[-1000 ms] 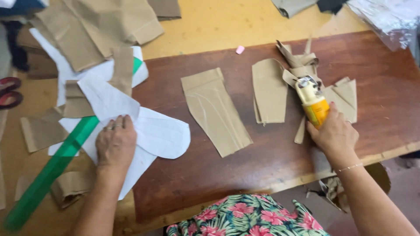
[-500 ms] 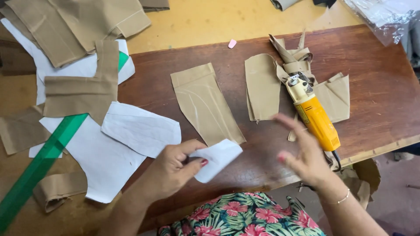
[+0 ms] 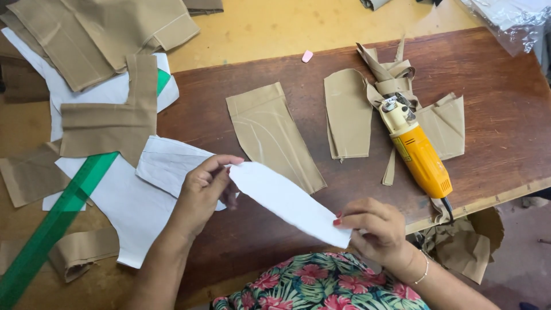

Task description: The person traces a white paper pattern onto a piece of beige fabric using a pink marker. They then use a yellow electric rotary cutter to cut the fabric along the traced lines. The person repeats this process for multiple fabric pieces, using a ruler to mark straight lines before cutting.

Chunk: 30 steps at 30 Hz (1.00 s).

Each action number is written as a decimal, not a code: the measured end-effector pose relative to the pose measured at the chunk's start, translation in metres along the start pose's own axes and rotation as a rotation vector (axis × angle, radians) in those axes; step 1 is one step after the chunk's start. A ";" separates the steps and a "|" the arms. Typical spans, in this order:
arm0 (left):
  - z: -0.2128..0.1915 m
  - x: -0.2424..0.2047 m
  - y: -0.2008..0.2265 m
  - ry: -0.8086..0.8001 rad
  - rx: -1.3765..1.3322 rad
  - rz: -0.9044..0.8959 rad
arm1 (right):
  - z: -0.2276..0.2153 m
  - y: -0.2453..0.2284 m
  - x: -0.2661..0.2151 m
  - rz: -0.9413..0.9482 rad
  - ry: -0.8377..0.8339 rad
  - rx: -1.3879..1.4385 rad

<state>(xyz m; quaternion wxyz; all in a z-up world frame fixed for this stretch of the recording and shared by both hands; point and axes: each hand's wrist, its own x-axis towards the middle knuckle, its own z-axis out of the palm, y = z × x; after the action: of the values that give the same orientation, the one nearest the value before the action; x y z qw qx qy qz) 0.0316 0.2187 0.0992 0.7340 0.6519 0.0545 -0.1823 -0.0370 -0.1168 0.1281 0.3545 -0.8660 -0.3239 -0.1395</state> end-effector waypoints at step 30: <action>0.004 0.148 -0.005 0.016 1.000 0.185 | 0.063 0.051 0.027 -0.108 -0.361 -0.416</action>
<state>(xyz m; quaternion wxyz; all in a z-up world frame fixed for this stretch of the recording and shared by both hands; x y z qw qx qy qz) 0.1668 0.1854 0.0478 0.3448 0.9271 -0.0917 -0.1153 0.0171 -0.0874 0.0695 0.0977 -0.9126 -0.3916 -0.0653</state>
